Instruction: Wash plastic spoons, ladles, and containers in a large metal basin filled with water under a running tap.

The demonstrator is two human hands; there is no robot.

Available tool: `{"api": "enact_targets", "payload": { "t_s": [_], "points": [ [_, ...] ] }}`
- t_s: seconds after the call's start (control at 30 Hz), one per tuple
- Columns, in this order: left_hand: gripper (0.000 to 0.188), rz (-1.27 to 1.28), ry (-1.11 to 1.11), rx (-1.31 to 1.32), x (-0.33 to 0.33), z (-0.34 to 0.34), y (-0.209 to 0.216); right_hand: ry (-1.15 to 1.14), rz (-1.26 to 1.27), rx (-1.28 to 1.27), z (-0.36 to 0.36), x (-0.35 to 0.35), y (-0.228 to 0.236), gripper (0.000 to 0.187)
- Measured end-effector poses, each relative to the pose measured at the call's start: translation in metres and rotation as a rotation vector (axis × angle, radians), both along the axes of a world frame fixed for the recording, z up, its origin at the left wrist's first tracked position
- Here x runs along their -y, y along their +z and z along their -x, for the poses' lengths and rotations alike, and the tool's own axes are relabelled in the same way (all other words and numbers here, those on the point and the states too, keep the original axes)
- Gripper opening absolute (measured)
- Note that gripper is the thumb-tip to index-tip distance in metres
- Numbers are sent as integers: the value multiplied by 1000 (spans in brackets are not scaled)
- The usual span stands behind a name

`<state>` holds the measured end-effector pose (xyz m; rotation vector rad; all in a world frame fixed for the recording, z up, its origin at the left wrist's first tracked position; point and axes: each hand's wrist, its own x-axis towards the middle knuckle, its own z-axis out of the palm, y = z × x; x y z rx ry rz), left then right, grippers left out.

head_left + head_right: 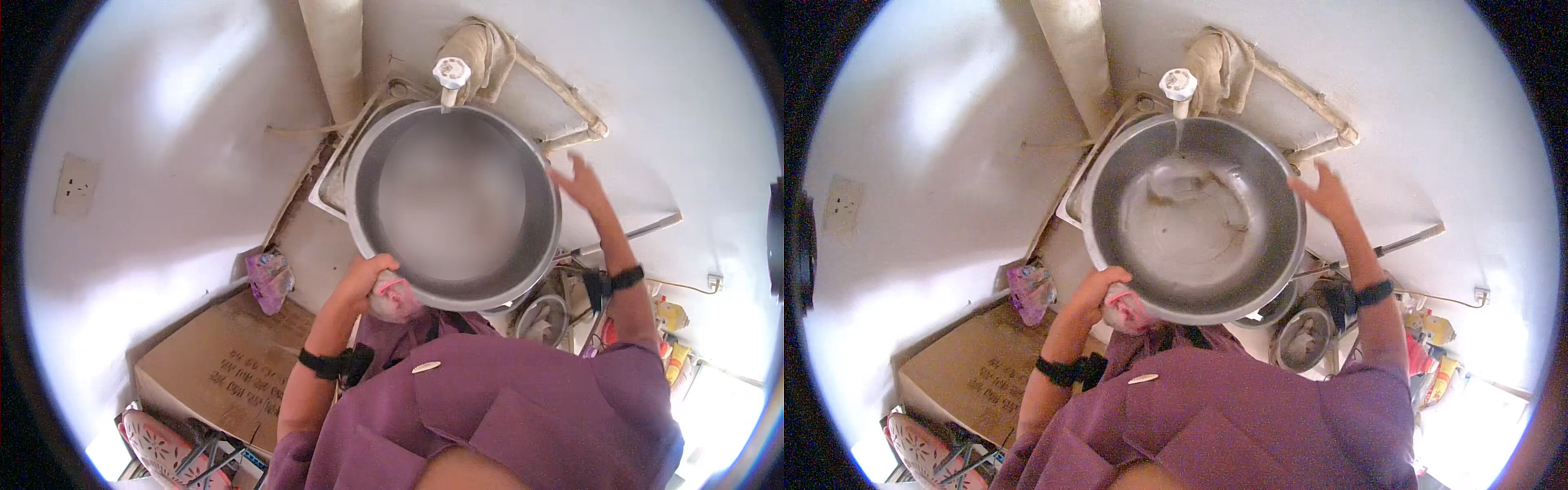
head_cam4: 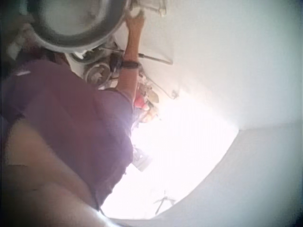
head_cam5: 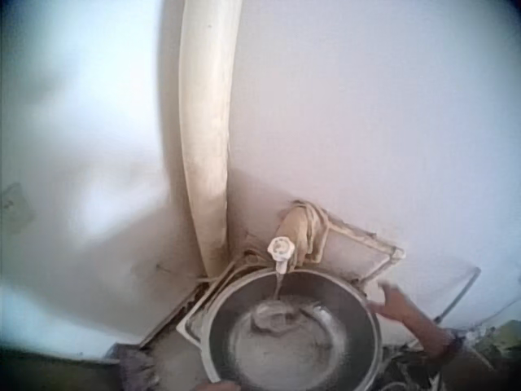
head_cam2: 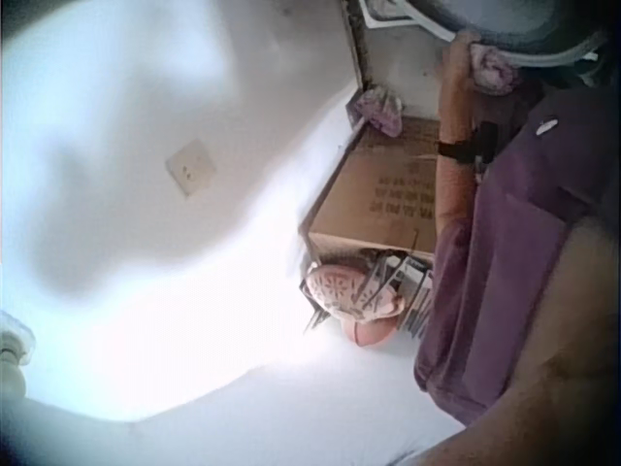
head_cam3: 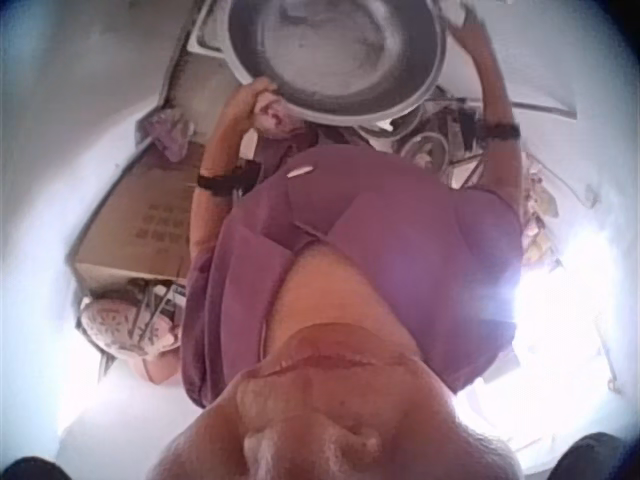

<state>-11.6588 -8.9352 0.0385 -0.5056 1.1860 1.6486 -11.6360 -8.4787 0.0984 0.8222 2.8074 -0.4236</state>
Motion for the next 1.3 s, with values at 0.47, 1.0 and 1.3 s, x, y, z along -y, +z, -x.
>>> {"api": "enact_targets", "payload": {
  "t_s": [0.47,1.0,1.3],
  "points": [
    [27,147,-94,-74,-26,18,20,-577,877,-72,-73,71,-9,52],
    [28,96,-11,-180,-16,5,14,-535,993,-414,-67,70,-57,61],
    [27,249,152,-170,55,14,37,-369,1001,-194,-13,132,-68,54]
  ]
}}
